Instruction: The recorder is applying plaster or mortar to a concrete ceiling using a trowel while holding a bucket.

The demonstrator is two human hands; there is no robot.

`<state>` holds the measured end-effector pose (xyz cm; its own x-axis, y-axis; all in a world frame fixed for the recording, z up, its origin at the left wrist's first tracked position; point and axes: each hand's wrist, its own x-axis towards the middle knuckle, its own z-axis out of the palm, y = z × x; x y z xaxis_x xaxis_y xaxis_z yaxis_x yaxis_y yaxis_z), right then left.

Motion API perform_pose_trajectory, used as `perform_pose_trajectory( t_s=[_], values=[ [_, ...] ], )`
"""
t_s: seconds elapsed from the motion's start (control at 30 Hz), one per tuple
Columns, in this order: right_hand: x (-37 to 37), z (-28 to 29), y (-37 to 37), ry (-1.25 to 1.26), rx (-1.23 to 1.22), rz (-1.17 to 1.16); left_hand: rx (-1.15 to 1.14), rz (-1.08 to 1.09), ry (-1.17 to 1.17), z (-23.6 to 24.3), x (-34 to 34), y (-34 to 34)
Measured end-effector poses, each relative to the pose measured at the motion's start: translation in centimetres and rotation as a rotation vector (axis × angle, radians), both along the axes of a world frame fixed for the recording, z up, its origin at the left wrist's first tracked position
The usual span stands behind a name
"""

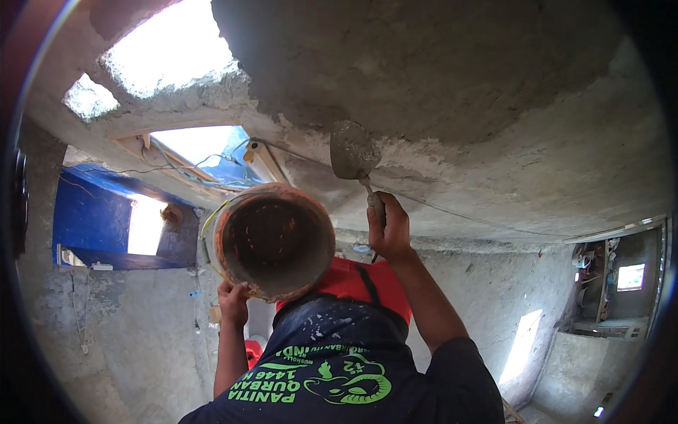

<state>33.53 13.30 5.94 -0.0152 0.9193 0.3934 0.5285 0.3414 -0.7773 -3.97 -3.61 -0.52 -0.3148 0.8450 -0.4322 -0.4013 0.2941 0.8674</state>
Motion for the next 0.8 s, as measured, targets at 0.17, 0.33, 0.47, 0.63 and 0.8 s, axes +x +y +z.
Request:
perform_pose_trajectory(
  t_s=[0.17, 0.33, 0.47, 0.63, 0.8],
  values=[
    [-0.3, -0.8, 2.3, -0.083, 0.108, -0.008, 0.066, 0.024, -0.074, -1.5, -0.6, 0.1],
    [-2.0, -2.3, 2.8, -0.178, 0.111, 0.011, 0.056, 0.025, -0.103, -0.9, -0.5, 1.2],
    [-3.6, -2.5, 4.3, -0.208, 0.192, 0.024, 0.068, 0.021, -0.113, -1.2, -0.5, 1.1],
    [-4.6, -2.6, 8.2, -0.280, 0.301, 0.006, 0.052, 0.015, -0.088, -1.0, -0.5, 1.4],
    [-2.6, -4.0, 10.4, -0.471, 0.143, -0.094, 0.056, 0.009, -0.094, -1.8, -1.0, 0.6]
  ],
)
